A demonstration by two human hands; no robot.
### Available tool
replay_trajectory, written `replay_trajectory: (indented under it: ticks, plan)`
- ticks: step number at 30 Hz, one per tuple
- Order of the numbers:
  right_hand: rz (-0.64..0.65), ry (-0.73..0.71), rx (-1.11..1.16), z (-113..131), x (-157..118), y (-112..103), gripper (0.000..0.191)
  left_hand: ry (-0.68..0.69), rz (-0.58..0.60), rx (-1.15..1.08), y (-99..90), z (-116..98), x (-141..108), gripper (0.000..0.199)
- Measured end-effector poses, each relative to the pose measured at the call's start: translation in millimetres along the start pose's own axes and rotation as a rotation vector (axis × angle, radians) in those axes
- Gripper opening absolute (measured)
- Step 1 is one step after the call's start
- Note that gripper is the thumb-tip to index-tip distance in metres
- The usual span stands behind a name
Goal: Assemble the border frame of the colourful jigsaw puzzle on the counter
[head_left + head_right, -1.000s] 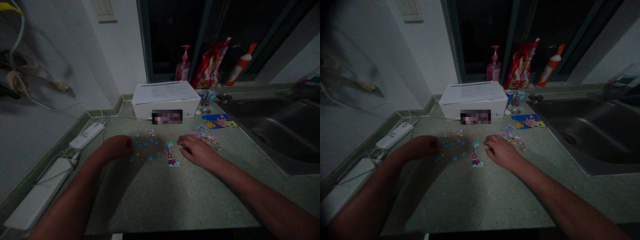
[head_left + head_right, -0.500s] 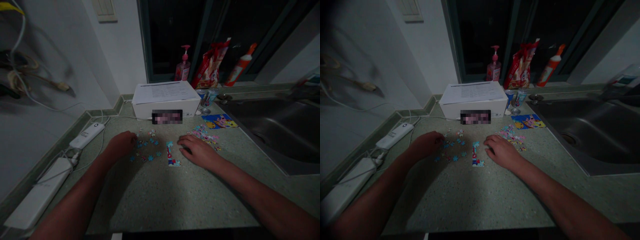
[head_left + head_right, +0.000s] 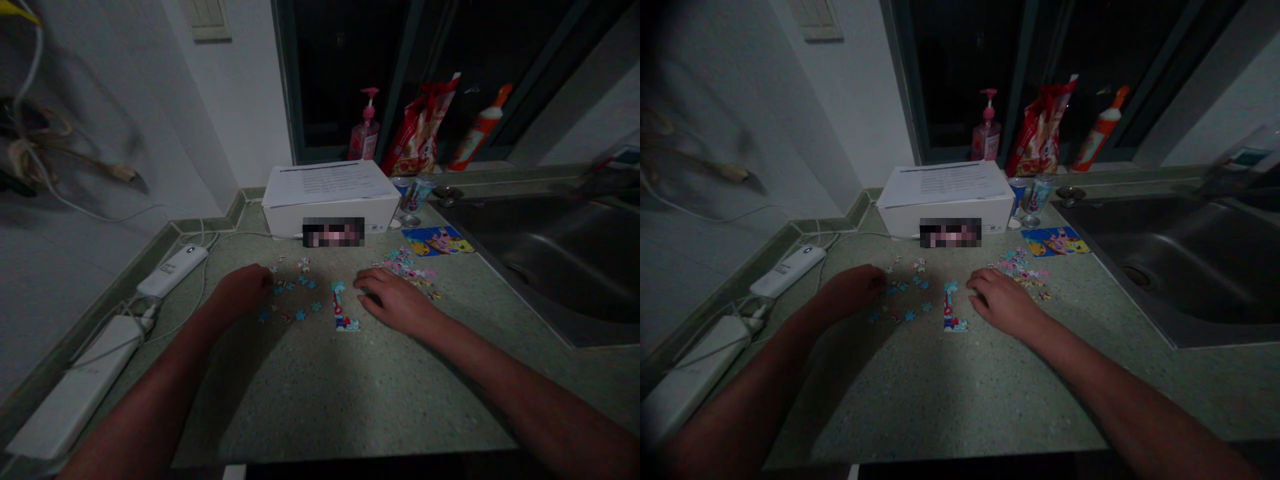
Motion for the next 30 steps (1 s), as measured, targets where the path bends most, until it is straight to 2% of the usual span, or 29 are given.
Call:
replay_trajectory:
  ticks: [7,12,19,30]
  plan:
    - [0.0,-0.01,-0.015,-1,0,1,0.02,0.005,-0.025,-0.027,-6.4,-8,-6,0.027]
    - [0.017,-0.006,-0.015,0,0,0,0.02,0.019,0.024,-0.027,-6.4,-12,-9,0.027]
    - [0.011,-0.002,-0.013,0,0,0,0.02,0.009,0.006,-0.029,-8.0,-14,-10,0.026]
    - [0.009,-0.004,-0.008,0,0,0,0.022,0.097,-0.155,-0.14,9.9,-31,-3,0.025]
Point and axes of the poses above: each hand's wrist, its own x-axis towards the middle knuckle, its own y-axis out of the palm, z = x × y, the point moved 2 cm from there along x, towards the middle knuckle, and after that the axes turned 1 degree about y, right-handed, at the moved point
